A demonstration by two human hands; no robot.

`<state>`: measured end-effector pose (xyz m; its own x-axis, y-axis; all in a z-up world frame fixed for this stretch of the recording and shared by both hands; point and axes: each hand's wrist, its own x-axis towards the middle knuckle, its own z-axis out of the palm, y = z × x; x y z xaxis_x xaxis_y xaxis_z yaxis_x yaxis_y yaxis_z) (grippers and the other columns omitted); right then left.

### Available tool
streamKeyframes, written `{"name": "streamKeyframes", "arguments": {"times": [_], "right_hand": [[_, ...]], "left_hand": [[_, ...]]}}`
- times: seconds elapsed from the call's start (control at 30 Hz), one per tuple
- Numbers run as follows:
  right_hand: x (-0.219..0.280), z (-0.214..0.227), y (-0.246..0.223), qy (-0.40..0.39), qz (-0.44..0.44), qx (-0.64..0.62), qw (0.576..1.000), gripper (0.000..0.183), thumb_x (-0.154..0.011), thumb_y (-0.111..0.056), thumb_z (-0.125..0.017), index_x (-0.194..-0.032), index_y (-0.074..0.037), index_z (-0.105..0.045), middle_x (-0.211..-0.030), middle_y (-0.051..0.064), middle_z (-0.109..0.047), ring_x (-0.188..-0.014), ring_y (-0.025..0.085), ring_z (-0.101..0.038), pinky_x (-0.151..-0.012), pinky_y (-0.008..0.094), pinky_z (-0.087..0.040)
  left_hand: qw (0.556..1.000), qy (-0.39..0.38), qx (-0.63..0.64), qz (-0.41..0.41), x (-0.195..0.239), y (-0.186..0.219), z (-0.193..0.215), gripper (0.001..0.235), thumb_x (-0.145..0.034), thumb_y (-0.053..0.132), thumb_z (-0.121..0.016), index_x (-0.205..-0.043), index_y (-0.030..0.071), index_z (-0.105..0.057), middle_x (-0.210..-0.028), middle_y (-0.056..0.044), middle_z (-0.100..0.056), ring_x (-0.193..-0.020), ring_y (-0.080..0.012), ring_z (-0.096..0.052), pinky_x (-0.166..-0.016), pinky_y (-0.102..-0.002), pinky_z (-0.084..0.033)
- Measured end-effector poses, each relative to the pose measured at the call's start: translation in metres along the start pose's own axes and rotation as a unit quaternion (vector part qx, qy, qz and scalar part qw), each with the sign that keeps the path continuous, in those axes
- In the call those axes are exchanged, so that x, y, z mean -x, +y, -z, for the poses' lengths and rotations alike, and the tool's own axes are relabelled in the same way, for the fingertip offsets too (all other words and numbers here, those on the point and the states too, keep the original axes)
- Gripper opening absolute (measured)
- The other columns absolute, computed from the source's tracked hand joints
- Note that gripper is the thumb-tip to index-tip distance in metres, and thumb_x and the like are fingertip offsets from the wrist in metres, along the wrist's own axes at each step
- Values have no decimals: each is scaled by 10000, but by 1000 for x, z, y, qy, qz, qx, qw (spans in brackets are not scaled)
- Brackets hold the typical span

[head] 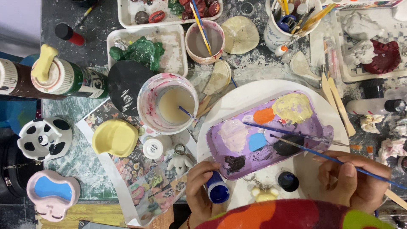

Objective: The person paints a small yellow ceramic figurine using a paintbrush and various colors from a palette. They dip the brush into paint containers and apply blue and white paint to the figurine while working at a cluttered craft table.

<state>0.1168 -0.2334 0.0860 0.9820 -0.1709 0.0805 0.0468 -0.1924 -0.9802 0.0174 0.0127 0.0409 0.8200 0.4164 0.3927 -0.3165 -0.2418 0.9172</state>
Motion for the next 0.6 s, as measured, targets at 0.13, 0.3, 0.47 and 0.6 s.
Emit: {"name": "streamKeyframes", "arguments": {"times": [0.13, 0.3, 0.47, 0.6], "right_hand": [[6, -5, -4, 19, 16, 16, 1000, 265, -1187, -251, -533, -1196, -21, -401, -1032, 227, -672, -573, 116, -537, -532, 232, -400], [-2, 5, 1, -25, 15, -11, 1000, 242, -1129, -215, -537, -1250, -19, -461, -1073, 225, -673, -599, 129, -572, -494, 242, -435], [-19, 30, 15, -146, 20, -46, 988, 203, -1134, -185, -565, -1173, 14, -572, -1101, 243, -690, -624, 158, -621, -512, 274, -517], [8, 44, 45, -87, 32, -14, 996, 214, -1141, -201, -579, -1217, -1, -590, -1122, 260, -700, -635, 185, -614, -548, 306, -493]], "left_hand": [[1000, 1, 0, 8, 1, 2, 0, 447, -936, 87, -669, -1333, 44, -467, -1289, -241, -629, -1205, -359, -616, -1060, -458, -523], [1000, 0, -5, 7, -1, 3, 0, 445, -950, 98, -665, -1339, 42, -456, -1295, -244, -625, -1214, -353, -608, -1071, -451, -511], [1000, 8, -13, 10, -3, 7, -3, 429, -966, 72, -664, -1338, 50, -450, -1299, -235, -619, -1210, -333, -627, -1076, -435, -516], [1000, 10, -21, 2, -7, 10, -4, 463, -931, 16, -677, -1330, 41, -445, -1294, -233, -622, -1202, -330, -622, -1073, -430, -503]]}}
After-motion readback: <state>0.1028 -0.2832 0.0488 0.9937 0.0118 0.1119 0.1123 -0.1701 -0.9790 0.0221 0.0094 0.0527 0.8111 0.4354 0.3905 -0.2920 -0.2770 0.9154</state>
